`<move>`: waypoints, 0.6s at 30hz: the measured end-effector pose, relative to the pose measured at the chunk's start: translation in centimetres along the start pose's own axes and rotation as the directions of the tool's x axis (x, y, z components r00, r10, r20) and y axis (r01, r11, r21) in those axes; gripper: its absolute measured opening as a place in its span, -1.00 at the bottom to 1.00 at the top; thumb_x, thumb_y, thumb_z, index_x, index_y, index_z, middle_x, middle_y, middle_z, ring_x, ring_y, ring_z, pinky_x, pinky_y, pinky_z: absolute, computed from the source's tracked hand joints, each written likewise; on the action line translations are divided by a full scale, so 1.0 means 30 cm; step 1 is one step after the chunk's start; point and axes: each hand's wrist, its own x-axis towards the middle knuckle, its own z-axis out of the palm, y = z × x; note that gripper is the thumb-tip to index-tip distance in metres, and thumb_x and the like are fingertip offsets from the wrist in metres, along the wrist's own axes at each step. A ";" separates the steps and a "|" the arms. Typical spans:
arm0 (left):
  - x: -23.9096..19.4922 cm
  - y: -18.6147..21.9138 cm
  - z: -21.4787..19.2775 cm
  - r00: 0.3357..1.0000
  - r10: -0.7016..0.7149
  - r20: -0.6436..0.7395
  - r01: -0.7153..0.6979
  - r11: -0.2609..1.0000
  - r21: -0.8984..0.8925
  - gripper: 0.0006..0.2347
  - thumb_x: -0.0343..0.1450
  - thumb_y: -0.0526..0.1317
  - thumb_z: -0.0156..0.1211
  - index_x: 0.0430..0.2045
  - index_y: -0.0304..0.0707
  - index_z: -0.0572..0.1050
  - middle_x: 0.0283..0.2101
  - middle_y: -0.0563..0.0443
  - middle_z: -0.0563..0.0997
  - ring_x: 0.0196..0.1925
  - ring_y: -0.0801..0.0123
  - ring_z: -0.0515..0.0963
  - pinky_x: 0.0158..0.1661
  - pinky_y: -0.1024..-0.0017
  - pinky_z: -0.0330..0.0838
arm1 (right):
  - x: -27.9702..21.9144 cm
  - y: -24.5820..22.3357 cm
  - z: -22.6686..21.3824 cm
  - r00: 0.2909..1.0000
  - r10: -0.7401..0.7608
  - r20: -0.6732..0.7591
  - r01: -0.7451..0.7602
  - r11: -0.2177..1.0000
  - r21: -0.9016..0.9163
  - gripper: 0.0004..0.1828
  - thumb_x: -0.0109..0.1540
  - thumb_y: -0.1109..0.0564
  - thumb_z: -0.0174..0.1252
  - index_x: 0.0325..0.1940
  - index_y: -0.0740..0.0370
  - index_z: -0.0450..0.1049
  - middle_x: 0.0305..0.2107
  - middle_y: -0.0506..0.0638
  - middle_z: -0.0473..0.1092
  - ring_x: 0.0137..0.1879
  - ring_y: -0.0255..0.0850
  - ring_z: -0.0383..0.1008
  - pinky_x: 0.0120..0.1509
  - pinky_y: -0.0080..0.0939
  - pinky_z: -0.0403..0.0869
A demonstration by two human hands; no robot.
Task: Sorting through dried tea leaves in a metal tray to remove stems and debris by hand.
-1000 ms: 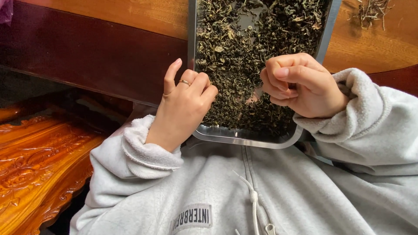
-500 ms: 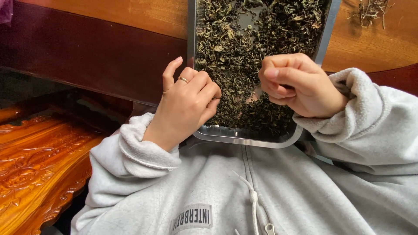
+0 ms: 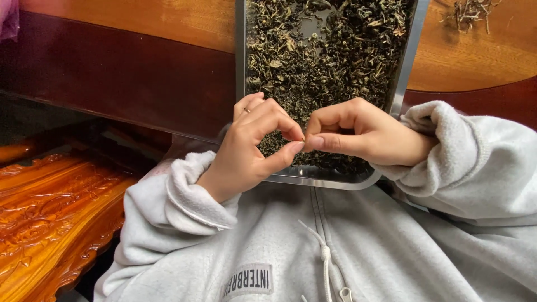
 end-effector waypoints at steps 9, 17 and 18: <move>-0.007 -0.016 0.037 0.970 0.207 -0.130 -0.153 0.928 0.339 -0.91 0.48 -0.15 0.28 -0.37 -0.09 0.55 -0.33 0.20 0.53 -0.24 0.35 0.51 0.34 0.11 -0.04 | 0.003 0.011 0.001 0.996 0.000 -0.094 0.000 1.000 0.002 -0.73 0.34 -0.03 0.11 -0.30 0.20 0.51 -0.56 -0.24 0.27 -0.43 -0.48 0.14 -0.37 -0.44 0.15; 0.000 -0.008 0.036 0.959 0.251 -0.134 -0.179 0.897 0.404 -0.88 0.51 -0.15 0.27 -0.40 -0.10 0.53 -0.34 0.18 0.52 -0.27 0.32 0.50 0.35 0.10 -0.05 | -0.002 0.013 -0.008 0.973 -0.117 -0.199 0.099 0.990 -0.098 -0.76 0.37 0.05 0.09 -0.30 0.23 0.47 -0.48 -0.13 0.38 -0.35 -0.44 0.30 -0.23 -0.44 0.32; 0.001 -0.005 0.034 0.960 0.248 -0.131 -0.176 0.896 0.408 -0.89 0.51 -0.16 0.26 -0.40 -0.09 0.54 -0.34 0.19 0.53 -0.27 0.32 0.50 0.35 0.10 -0.06 | -0.004 0.018 -0.010 0.966 -0.132 -0.223 0.148 0.987 0.055 -0.78 0.36 0.09 0.08 -0.32 0.25 0.41 -0.55 -0.14 0.29 -0.47 -0.46 0.21 -0.38 -0.48 0.23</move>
